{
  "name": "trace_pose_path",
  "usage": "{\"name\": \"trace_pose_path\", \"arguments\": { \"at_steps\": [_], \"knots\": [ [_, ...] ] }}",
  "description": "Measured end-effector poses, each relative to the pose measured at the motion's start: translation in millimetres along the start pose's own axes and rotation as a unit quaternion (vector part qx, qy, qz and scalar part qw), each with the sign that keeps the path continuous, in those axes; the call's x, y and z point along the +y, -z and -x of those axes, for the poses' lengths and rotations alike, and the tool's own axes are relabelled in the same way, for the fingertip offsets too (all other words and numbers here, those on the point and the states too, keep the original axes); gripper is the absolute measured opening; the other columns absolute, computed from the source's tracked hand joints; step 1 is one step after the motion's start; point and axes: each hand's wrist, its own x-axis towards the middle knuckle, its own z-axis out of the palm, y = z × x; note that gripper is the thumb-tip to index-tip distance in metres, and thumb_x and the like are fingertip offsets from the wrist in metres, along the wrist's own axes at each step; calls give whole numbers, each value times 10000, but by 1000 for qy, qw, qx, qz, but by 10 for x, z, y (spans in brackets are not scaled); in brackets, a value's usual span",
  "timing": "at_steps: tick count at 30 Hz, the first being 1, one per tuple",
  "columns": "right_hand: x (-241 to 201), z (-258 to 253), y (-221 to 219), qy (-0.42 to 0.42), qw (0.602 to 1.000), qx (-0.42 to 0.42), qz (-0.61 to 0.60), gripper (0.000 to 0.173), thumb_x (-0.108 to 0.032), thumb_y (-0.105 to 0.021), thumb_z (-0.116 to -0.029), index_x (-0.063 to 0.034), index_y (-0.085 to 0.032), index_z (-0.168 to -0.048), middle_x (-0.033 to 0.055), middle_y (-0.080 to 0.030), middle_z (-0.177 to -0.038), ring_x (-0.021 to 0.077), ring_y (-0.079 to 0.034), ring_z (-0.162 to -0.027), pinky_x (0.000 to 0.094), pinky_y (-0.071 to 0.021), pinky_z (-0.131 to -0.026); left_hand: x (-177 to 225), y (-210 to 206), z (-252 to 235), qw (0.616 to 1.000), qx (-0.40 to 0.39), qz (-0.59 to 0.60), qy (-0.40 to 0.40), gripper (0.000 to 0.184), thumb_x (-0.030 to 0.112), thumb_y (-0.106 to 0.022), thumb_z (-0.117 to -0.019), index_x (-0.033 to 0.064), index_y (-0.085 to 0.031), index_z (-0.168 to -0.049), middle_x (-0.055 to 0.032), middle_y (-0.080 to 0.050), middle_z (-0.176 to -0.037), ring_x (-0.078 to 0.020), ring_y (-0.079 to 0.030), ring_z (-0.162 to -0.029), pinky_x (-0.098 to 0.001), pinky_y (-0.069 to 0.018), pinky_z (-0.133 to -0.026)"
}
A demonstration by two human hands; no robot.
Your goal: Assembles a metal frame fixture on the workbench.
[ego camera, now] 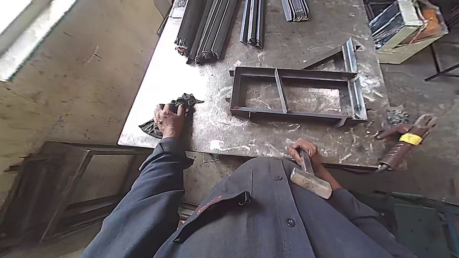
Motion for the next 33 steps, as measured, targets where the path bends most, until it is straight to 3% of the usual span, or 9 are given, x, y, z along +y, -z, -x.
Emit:
{"name": "trace_pose_path", "arguments": {
  "at_steps": [6, 9, 12, 14, 17, 19, 22, 28, 33],
  "knots": [
    [-38, -13, -10, -26, 999, 20, -25, 441, -417, -693, -945, -35, -646, -727, 91, -639, -702, 128, -625, -688, 263, -517, -683, 11, 27, 10, 1000, -2, 4, 4, 603, 551, -543, -1003, 10, -670, -1238, -316, -559, -1378, -486, -493, -1354, -671, -364, -1120],
    [-105, -23, -11, -88, 991, 40, -92, 376, -357, -763, -887, -26, -668, -735, 34, -647, -708, 30, -605, -685, 195, -501, -673, 2, 7, 7, 1000, -3, 2, 0, 598, 556, -534, -1005, 19, -674, -1229, -307, -570, -1365, -481, -501, -1345, -670, -366, -1120],
    [-203, -33, -6, -175, 957, 87, -213, 257, -233, -823, -842, -29, -683, -911, -51, -708, -830, -21, -666, -791, 188, -576, -786, 24, 38, 12, 1000, -6, 6, 3, 590, 549, -540, -1005, 21, -672, -1232, -304, -568, -1367, -485, -502, -1341, -678, -370, -1111],
    [-348, -175, 82, -232, 943, 118, -207, 301, -370, -827, -835, -124, -657, -871, -130, -639, -737, -47, -594, -660, 176, -523, -644, 20, 41, 14, 1000, -9, 10, 4, 580, 537, -546, -1009, 20, -669, -1243, -311, -564, -1371, -493, -500, -1340, -686, -370, -1107],
    [-446, -379, 291, -271, 934, 122, -198, 361, -484, -717, -918, -135, -628, -943, -94, -534, -632, 31, -492, -484, 233, -454, -453, -82, -68, -18, 1000, 11, 11, -7, 575, 568, -547, -998, 52, -680, -1215, -295, -579, -1349, -492, -520, -1308, -701, -388, -1076],
    [-548, -524, 440, -296, 919, 114, -236, 339, -404, -548, -1037, -93, -639, -1135, -52, -507, -623, 77, -451, -461, 252, -416, -427, -90, -71, -27, 1000, 8, 12, 1, 581, 584, -551, -991, 71, -684, -1230, -283, -577, -1364, -478, -520, -1318, -694, -392, -1081],
    [-689, -776, 635, -388, 863, 126, -299, 290, -292, -362, -1122, -106, -577, -1178, -27, -515, -647, 55, -410, -444, 196, -376, -414, -65, -28, -12, 1000, -2, 28, 5, 588, 581, -556, -993, 80, -670, -1281, -277, -567, -1395, -473, -504, -1346, -680, -384, -1100],
    [-553, -1086, 806, -495, 736, 259, -382, 187, -236, -432, -1105, -108, -566, -1131, 20, -574, -737, 39, -403, -434, 167, -355, -387, -128, -61, -61, 999, 5, 50, -2, 580, 575, -591, -971, 128, -648, -1337, -237, -587, -1390, -434, -520, -1341, -640, -379, -1120],
    [-518, -1313, 728, -523, 735, 293, -317, 180, -232, -451, -1098, -124, -536, -1214, 13, -558, -761, 51, -421, -445, 186, -381, -393, -147, -67, -91, 999, -3, 49, -20, 581, 561, -587, -968, 99, -663, -1311, -264, -582, -1388, -450, -518, -1344, -638, -372, -1129]
  ]
}}
